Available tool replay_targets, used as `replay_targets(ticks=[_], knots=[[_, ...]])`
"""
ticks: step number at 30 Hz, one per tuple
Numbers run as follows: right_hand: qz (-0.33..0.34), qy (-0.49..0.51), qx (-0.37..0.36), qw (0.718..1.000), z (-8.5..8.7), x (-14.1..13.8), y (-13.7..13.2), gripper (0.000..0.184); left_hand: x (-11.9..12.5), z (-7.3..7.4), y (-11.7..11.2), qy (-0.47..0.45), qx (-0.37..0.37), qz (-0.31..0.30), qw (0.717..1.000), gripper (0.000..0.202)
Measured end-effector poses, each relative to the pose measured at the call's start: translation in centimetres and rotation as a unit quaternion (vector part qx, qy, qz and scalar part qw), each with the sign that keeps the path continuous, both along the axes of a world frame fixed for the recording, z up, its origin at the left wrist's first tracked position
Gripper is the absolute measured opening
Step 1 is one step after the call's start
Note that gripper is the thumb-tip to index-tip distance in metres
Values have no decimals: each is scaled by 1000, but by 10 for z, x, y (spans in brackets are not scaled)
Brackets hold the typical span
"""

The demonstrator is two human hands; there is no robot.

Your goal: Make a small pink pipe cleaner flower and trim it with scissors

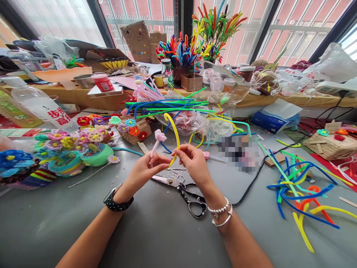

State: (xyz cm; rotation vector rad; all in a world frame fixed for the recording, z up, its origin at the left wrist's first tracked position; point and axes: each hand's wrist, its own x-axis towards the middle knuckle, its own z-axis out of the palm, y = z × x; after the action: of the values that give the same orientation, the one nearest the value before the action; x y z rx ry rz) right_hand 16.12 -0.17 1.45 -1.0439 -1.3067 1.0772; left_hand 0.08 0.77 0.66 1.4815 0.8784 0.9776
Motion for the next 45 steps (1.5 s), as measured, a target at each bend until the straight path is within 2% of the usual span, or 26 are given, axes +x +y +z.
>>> replay_targets(ticks=[4,6,8,11,13,17,22,25,28,33,35,37,41,43,45], knots=[[24,13,-3,1000,1,-3,-1,17,1,3,-4,51,4,-29,998,23],[40,-5,4,999,1,-3,-2,19,2,7,-6,26,6,-30,999,25],[52,-47,16,997,2,-3,-3,22,3,11,-7,-26,13,-4,1000,32],[76,-129,32,988,3,-4,-5,24,2,14,-8,-73,50,71,994,38],[97,-163,49,981,3,-5,-6,22,-1,14,-8,-72,79,105,989,39],[100,-161,78,979,2,-9,-9,17,-3,13,-8,-47,118,110,986,38],[90,-153,85,980,2,-9,-9,16,-3,14,-10,-9,141,152,978,20],[92,-153,86,980,7,-4,-10,16,-6,20,-12,-3,155,222,963,20],[130,-137,80,979,13,1,-11,15,-12,33,-16,-44,207,284,935,37],[229,-62,50,970,20,10,-15,16,-20,56,-16,-140,275,319,896,39],[275,-8,28,961,21,13,-16,17,-23,58,-14,-162,270,315,895,37],[316,44,-5,948,20,16,-16,18,-24,57,-12,-165,225,289,916,35],[379,83,-96,917,18,20,-13,19,-24,49,-12,-126,110,150,974,34],[384,92,-125,910,18,21,-11,19,-21,45,-14,-109,76,79,988,35],[355,103,-143,918,18,20,-10,18,-17,43,-16,-99,39,33,994,38]])
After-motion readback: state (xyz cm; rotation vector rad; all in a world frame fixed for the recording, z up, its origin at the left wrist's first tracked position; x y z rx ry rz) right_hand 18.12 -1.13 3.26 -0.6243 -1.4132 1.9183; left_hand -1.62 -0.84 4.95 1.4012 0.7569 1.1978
